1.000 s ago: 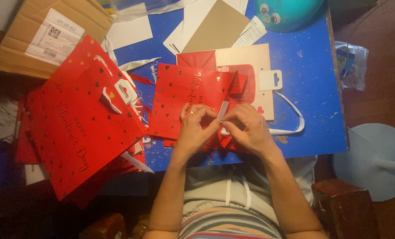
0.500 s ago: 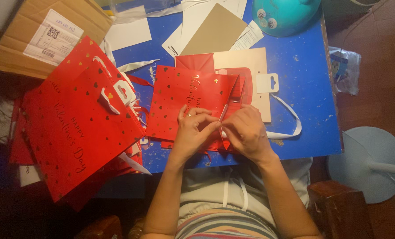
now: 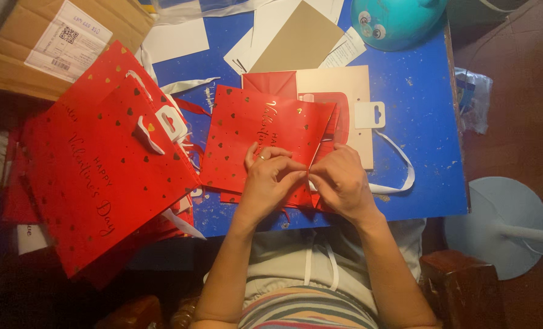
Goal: The person assembles red Valentine's Day gift bags by threading white and red ribbons through the bag handles and tying them. They handle multiple bags, fold and align the ribbons, and stack the finished bags on a blue table.
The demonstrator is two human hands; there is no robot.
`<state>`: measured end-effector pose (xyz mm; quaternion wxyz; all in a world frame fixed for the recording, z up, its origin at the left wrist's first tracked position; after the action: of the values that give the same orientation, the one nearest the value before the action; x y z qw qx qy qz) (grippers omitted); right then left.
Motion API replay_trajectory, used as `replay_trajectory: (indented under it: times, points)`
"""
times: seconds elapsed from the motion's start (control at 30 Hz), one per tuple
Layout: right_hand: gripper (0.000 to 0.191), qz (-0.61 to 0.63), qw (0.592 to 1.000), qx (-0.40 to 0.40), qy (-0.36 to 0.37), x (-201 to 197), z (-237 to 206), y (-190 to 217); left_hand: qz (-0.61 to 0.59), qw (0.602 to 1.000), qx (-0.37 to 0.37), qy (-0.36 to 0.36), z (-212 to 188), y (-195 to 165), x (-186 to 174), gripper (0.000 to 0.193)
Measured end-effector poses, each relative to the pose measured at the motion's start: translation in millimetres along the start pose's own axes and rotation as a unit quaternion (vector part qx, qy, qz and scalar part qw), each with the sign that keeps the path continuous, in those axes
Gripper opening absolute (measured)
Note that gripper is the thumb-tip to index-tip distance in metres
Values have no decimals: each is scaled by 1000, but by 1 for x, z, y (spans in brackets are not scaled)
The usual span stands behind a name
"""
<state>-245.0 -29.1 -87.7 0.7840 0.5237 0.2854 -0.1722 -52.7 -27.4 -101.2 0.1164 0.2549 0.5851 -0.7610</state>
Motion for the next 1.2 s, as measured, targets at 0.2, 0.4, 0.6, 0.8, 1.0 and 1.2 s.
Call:
replay_trajectory:
  times: [0.2, 0.4, 0.6, 0.8, 1.0, 1.2]
  points:
    - [19, -26, 999, -18, -22, 4, 5, 2, -58, 998, -36, 15, 1, 9, -2, 18]
    - [22, -32, 999, -15, -25, 7, 9, 0, -124, 992, -21, -10, 4, 14, -5, 26]
    - [22, -31, 999, -17, -25, 8, 13, -1, -58, 998, 2, 18, 8, 13, -10, 21]
    - [22, -31, 999, -15, -22, 8, 16, 1, -135, 989, -34, -42, 11, 10, -6, 15]
    - [21, -22, 999, -14, -26, 9, 19, 1, -198, 974, -61, -91, 15, 12, -12, 18]
    - [21, -22, 999, -20, -29, 8, 21, 1, 13, 996, 72, -60, 15, 9, -9, 21]
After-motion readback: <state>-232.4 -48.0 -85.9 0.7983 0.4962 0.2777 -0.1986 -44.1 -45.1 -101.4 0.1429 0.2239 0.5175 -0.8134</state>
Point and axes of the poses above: each hand's wrist, its own z-axis towards the middle knuckle, its own x-axis out of the palm, y = z × x, the point moved 1 cm from there along z, towards the middle knuckle, and after that the axes turned 8 degrees about x, right-handed, at the moved point
